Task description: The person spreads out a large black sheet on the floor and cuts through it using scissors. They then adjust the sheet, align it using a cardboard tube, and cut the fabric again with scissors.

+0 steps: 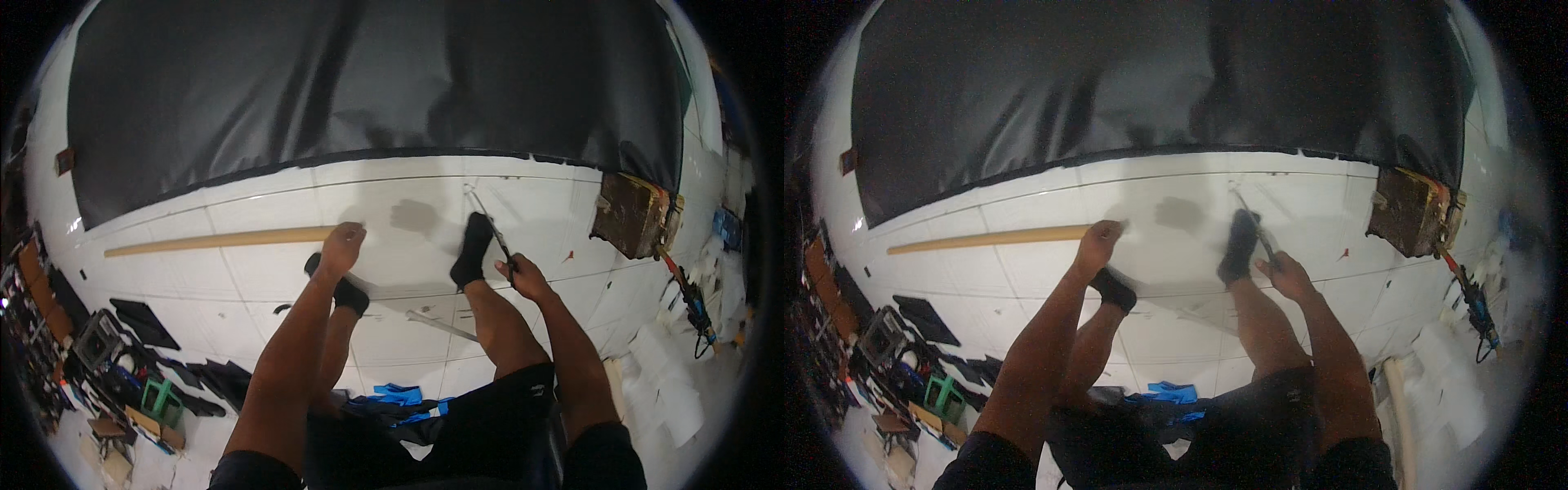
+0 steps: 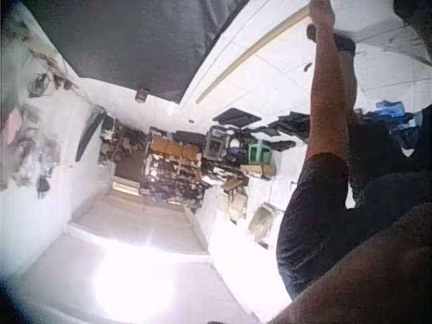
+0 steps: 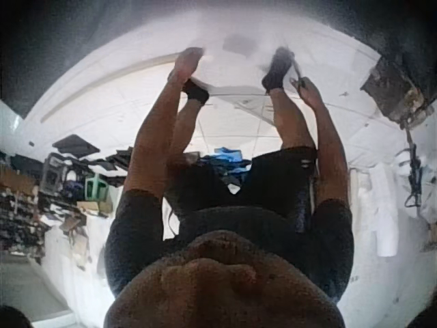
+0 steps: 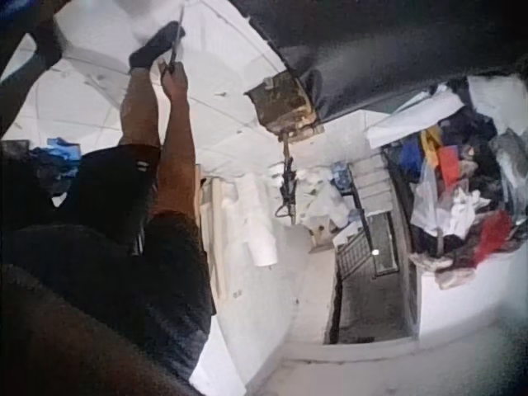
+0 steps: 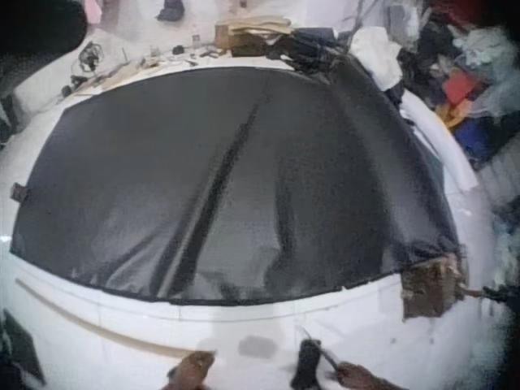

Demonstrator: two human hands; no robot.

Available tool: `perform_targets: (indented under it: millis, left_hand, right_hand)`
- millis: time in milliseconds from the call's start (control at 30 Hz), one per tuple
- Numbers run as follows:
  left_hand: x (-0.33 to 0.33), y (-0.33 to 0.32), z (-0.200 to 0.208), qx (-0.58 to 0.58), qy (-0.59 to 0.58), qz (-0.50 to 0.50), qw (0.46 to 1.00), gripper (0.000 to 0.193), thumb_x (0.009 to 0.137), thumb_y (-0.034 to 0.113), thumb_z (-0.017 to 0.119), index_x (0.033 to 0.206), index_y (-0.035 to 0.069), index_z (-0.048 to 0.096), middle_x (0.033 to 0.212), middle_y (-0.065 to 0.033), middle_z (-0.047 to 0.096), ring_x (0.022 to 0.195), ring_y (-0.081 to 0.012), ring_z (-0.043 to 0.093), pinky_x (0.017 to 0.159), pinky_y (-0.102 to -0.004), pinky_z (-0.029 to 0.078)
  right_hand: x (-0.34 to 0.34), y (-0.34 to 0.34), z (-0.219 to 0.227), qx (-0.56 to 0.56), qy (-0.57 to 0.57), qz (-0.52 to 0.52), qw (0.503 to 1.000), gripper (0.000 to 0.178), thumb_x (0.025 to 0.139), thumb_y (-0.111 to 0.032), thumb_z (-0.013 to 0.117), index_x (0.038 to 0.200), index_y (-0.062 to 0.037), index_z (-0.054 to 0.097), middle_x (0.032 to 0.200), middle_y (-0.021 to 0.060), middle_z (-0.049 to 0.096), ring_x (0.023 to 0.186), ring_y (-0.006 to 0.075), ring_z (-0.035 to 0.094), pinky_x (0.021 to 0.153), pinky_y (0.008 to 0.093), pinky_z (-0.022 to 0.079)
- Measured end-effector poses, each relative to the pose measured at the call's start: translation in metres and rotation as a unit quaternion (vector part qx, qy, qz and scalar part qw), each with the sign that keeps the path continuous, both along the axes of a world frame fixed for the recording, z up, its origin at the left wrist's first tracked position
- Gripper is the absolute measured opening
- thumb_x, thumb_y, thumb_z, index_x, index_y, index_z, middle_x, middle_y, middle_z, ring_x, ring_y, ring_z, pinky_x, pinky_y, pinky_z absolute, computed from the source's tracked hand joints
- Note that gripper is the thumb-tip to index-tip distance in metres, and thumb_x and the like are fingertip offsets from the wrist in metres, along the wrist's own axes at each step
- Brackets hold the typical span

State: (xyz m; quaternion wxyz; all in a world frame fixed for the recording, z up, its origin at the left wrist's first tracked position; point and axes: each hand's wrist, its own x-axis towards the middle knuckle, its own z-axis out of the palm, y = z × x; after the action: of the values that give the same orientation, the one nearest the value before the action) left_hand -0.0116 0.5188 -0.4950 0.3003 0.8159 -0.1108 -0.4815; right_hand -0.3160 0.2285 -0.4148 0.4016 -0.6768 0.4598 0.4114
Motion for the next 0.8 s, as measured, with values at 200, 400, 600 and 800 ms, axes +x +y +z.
perform_targets:
  millis: [200,400,600,800]
  left_hand:
    - [-0.005,-0.117,-0.069,-0.029,0.109,0.354,0.928,0.042,0.089,0.025,0.066,0.121,0.002,0.050,0.093,-0.0068,0.061,0.078,-0.0146,0.056,0.067,-0.0257,0.047]
    - [-0.001,-0.162,-0.151,-0.136,0.070,0.579,0.801,0.047,0.088,0.020,0.069,0.115,0.004,0.033,0.086,-0.0096,0.057,0.070,-0.0163,0.056,0.059,-0.0281,0.049]
    - [-0.010,-0.166,-0.149,-0.213,-0.015,0.554,0.805,0.031,0.090,0.014,0.066,0.094,0.007,0.036,0.069,-0.0063,0.053,0.055,-0.0153,0.055,0.050,-0.0263,0.044]
    - [-0.010,-0.183,-0.151,-0.240,-0.034,0.537,0.808,0.020,0.088,0.013,0.063,0.085,0.007,0.045,0.072,-0.0049,0.052,0.063,-0.0141,0.051,0.057,-0.0285,0.045]
  right_hand:
    - [-0.010,-0.083,-0.043,0.039,-0.018,0.033,0.999,0.058,0.088,-0.055,0.059,0.105,0.0000,0.057,0.093,0.0211,0.064,0.092,0.0344,0.063,0.081,0.0415,0.047]
    - [-0.074,-0.066,-0.169,0.030,-0.209,-0.254,0.944,0.032,0.095,-0.035,0.059,0.099,-0.0031,0.053,0.076,0.0029,0.052,0.070,0.0139,0.052,0.063,0.0308,0.044]
    - [-0.055,-0.017,-0.180,0.009,-0.275,-0.360,0.892,0.035,0.096,-0.039,0.055,0.092,-0.0037,0.050,0.069,0.0025,0.051,0.061,0.0134,0.050,0.055,0.0282,0.040]
    - [-0.060,-0.021,-0.246,0.081,-0.352,-0.482,0.798,0.026,0.095,-0.029,0.056,0.093,-0.0029,0.051,0.065,0.0034,0.051,0.057,0.0136,0.050,0.053,0.0285,0.041]
